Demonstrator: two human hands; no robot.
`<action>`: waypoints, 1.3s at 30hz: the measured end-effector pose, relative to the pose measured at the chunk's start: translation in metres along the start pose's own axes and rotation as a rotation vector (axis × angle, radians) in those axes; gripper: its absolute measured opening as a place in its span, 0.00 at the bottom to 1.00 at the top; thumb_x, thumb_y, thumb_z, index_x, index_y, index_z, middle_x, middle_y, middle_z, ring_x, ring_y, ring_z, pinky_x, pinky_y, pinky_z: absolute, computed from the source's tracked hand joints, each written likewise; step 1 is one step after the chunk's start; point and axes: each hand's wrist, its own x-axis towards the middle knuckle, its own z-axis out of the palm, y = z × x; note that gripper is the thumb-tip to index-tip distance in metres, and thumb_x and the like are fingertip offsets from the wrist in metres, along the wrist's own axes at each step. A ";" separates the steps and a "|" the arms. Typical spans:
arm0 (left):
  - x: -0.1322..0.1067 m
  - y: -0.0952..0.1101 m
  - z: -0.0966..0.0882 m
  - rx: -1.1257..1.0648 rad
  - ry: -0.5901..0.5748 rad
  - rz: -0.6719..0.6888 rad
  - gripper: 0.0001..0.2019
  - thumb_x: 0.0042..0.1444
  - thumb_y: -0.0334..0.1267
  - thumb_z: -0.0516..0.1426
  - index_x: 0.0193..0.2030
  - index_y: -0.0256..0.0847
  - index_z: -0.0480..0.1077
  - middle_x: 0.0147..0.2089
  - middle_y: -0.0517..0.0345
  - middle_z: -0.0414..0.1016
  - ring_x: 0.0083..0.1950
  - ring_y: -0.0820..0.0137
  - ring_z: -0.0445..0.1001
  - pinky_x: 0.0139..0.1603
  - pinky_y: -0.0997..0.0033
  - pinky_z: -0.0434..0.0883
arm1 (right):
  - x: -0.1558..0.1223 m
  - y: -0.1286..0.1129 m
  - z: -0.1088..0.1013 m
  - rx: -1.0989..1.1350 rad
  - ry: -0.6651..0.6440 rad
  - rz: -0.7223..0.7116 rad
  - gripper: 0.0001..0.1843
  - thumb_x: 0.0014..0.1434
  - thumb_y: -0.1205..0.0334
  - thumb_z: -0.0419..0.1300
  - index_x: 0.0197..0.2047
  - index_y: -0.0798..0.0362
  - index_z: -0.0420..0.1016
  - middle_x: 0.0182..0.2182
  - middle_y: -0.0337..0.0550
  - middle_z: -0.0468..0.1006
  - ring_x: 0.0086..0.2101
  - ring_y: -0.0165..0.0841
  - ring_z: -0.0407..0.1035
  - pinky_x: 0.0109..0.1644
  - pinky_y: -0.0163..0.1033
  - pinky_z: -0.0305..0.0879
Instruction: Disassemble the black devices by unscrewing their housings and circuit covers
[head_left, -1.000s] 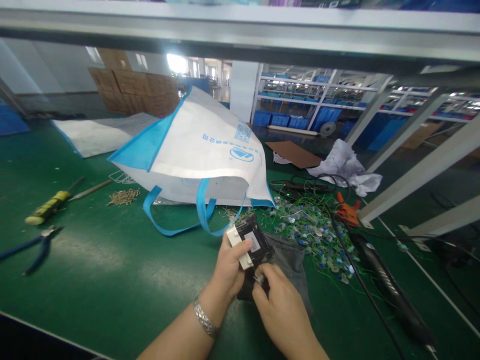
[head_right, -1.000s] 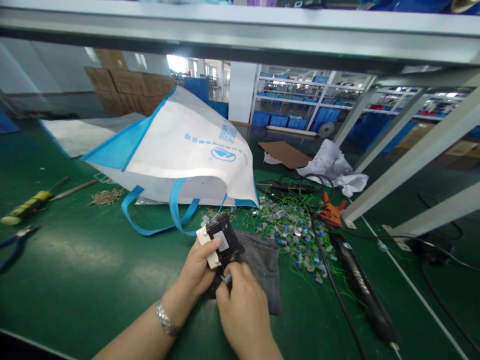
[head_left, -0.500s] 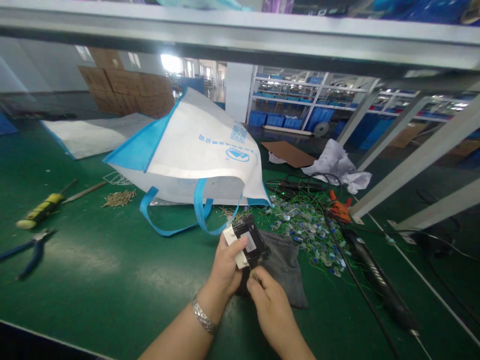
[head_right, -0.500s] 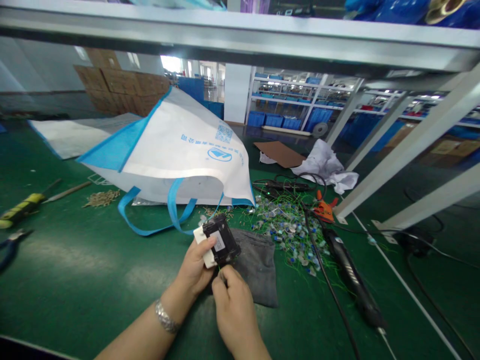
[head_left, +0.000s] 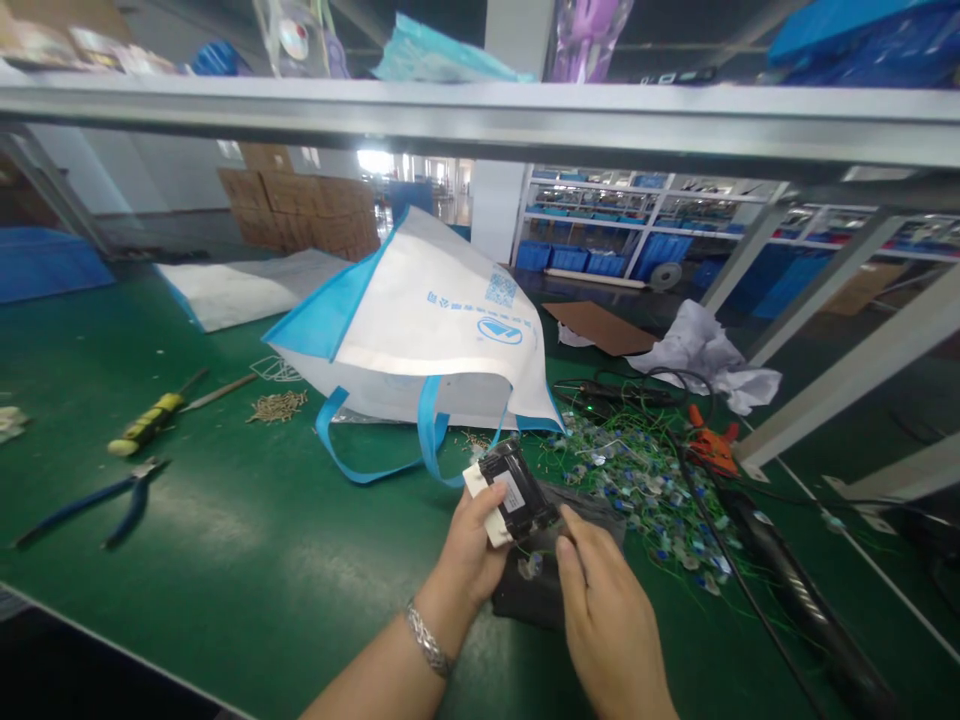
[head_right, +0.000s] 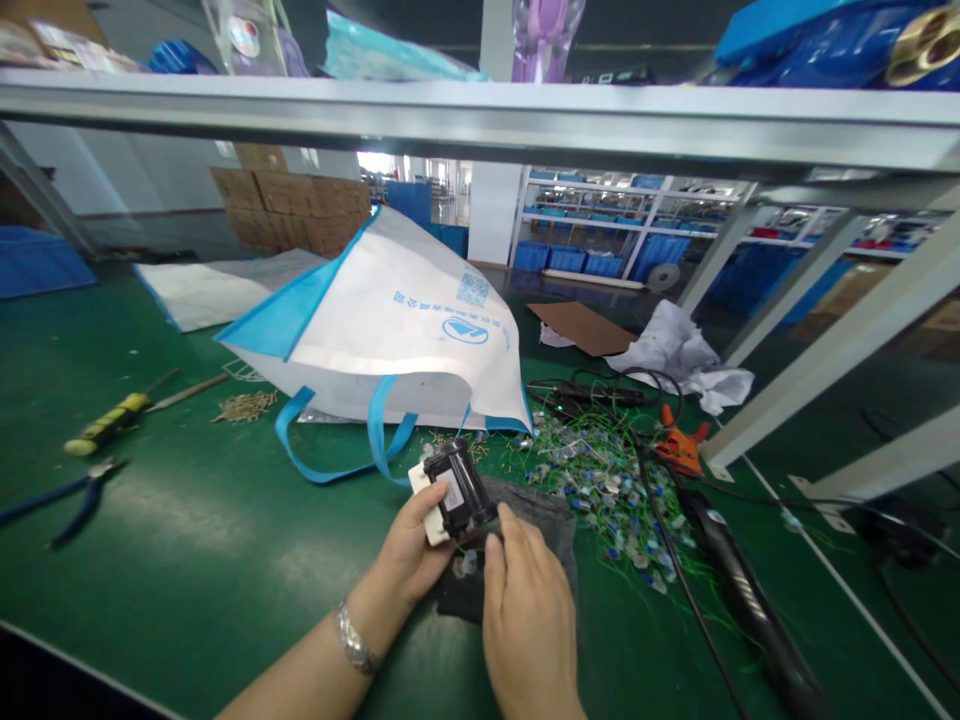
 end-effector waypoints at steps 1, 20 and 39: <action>0.000 0.000 0.000 -0.004 0.006 -0.005 0.15 0.42 0.32 0.61 0.39 0.35 0.66 0.34 0.56 0.74 0.32 0.71 0.73 0.37 0.71 0.69 | 0.002 0.001 0.000 -0.011 0.028 -0.019 0.19 0.64 0.59 0.40 0.48 0.60 0.66 0.42 0.50 0.72 0.42 0.37 0.67 0.42 0.41 0.65; -0.001 0.007 0.002 -0.033 0.102 0.028 0.13 0.43 0.34 0.60 0.38 0.39 0.66 0.35 0.58 0.74 0.34 0.69 0.73 0.34 0.68 0.70 | -0.012 0.001 0.001 0.452 0.126 0.666 0.24 0.52 0.45 0.54 0.42 0.57 0.65 0.31 0.48 0.68 0.29 0.35 0.64 0.32 0.39 0.63; 0.000 0.001 0.000 0.443 -0.023 -0.100 0.15 0.46 0.44 0.59 0.34 0.32 0.70 0.31 0.49 0.73 0.29 0.67 0.70 0.29 0.71 0.66 | 0.011 0.002 -0.020 1.456 -0.070 0.628 0.15 0.53 0.52 0.57 0.34 0.55 0.75 0.32 0.48 0.73 0.37 0.37 0.67 0.45 0.44 0.64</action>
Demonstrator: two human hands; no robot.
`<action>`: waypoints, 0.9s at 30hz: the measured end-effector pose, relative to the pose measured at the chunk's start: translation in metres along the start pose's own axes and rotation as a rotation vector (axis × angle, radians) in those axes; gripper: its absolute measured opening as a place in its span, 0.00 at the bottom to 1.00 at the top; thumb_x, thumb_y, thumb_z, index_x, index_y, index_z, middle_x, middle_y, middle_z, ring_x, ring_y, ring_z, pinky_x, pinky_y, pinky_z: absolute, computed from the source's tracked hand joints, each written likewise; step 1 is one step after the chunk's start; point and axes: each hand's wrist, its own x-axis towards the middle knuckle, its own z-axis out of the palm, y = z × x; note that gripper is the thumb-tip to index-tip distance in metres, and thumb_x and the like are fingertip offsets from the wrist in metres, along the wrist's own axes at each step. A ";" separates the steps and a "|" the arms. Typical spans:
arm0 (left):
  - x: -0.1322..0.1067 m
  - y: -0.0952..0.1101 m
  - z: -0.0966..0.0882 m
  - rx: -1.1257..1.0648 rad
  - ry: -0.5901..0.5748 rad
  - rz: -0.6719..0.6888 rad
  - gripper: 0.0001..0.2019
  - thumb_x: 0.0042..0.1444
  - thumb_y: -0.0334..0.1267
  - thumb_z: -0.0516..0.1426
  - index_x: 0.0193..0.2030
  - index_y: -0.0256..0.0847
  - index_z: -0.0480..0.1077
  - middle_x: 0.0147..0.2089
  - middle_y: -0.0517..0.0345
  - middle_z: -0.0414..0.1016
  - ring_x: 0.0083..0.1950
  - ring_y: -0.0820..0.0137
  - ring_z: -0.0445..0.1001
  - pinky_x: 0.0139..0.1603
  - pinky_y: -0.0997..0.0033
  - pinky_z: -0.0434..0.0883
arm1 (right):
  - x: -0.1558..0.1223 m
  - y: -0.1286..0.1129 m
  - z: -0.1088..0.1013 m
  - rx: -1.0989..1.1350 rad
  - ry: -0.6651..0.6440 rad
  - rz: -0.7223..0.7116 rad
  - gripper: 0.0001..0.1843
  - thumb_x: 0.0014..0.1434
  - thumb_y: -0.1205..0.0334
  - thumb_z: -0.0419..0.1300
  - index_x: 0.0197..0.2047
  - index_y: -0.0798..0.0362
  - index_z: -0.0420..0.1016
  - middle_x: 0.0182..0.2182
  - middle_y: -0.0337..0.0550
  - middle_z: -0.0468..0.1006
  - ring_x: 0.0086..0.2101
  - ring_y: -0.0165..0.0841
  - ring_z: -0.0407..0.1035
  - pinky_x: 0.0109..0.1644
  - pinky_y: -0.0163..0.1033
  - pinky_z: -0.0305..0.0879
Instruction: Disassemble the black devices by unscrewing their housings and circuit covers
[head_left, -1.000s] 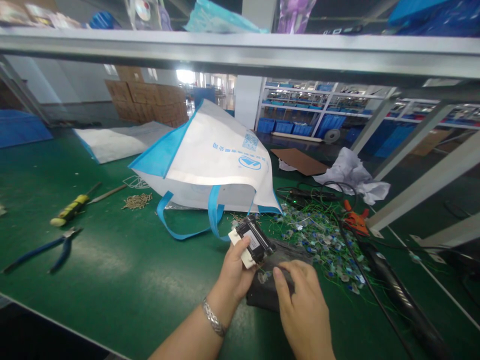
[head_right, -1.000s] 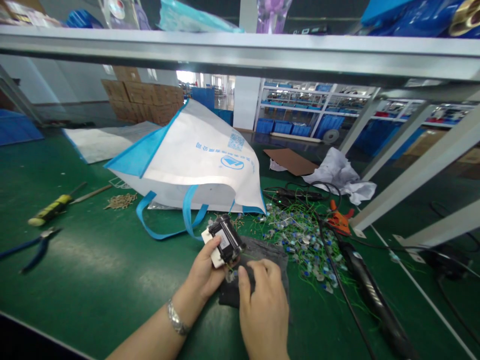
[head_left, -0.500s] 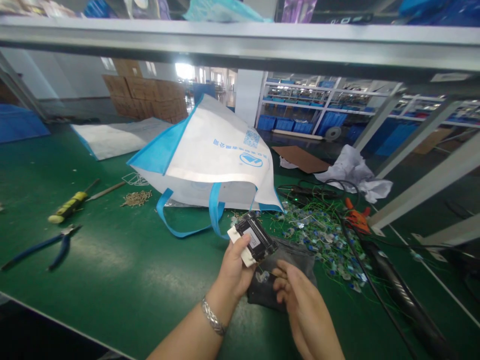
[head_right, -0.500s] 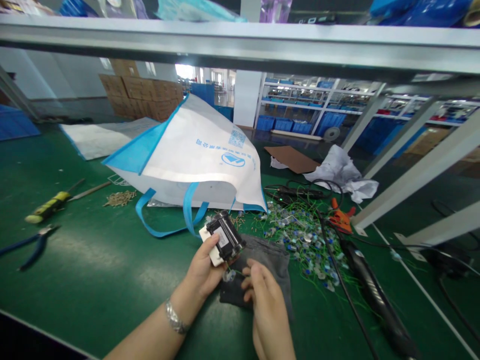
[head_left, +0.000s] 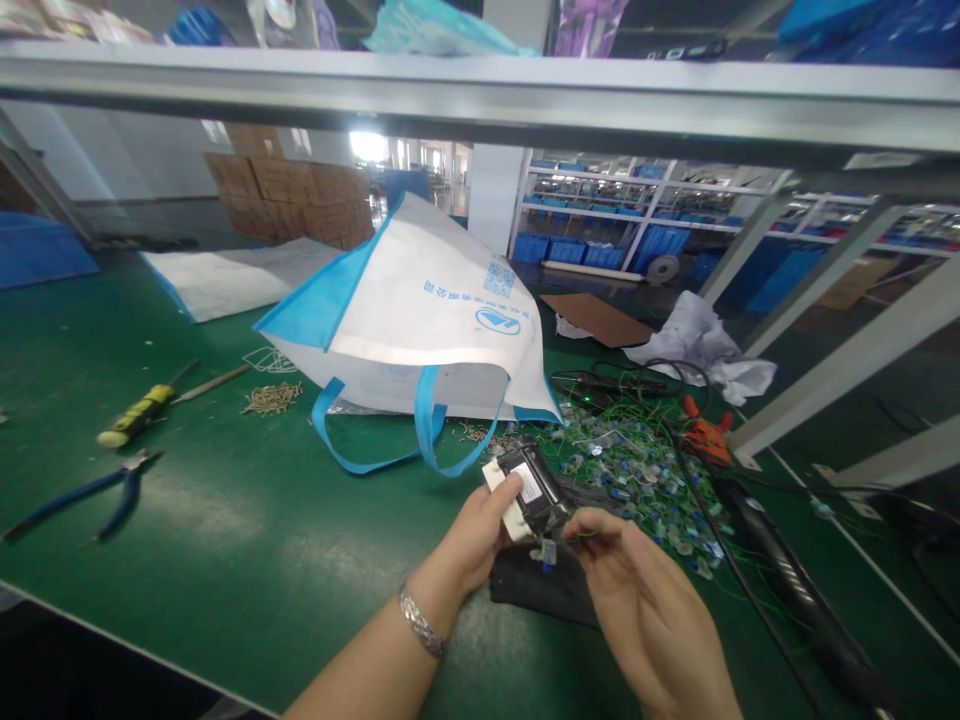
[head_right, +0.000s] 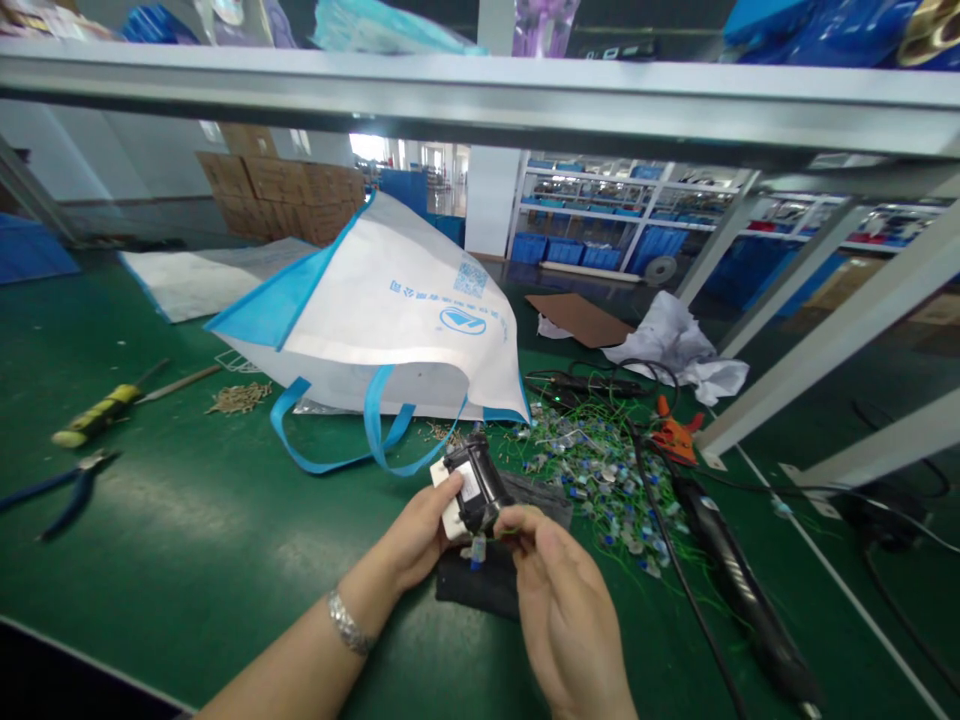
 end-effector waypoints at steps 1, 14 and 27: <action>-0.002 0.002 0.000 0.065 0.008 0.024 0.14 0.46 0.44 0.59 0.34 0.33 0.70 0.32 0.49 0.73 0.30 0.67 0.69 0.31 0.71 0.66 | 0.000 -0.001 0.000 0.000 -0.009 0.010 0.15 0.54 0.51 0.57 0.35 0.55 0.75 0.32 0.48 0.73 0.37 0.36 0.67 0.45 0.43 0.64; -0.059 0.001 0.026 0.684 -0.018 0.360 0.05 0.49 0.35 0.52 0.32 0.36 0.64 0.21 0.67 0.57 0.20 0.79 0.53 0.21 0.79 0.53 | -0.009 -0.004 0.004 -0.384 -0.074 0.050 0.18 0.54 0.49 0.56 0.40 0.54 0.74 0.42 0.48 0.70 0.44 0.37 0.64 0.52 0.41 0.58; -0.061 0.009 -0.010 0.522 -0.313 0.151 0.11 0.45 0.41 0.57 0.25 0.35 0.63 0.23 0.63 0.58 0.25 0.78 0.55 0.27 0.77 0.54 | 0.007 -0.019 0.002 -0.889 -0.593 -0.126 0.18 0.53 0.73 0.48 0.46 0.50 0.68 0.43 0.39 0.70 0.44 0.29 0.64 0.51 0.35 0.59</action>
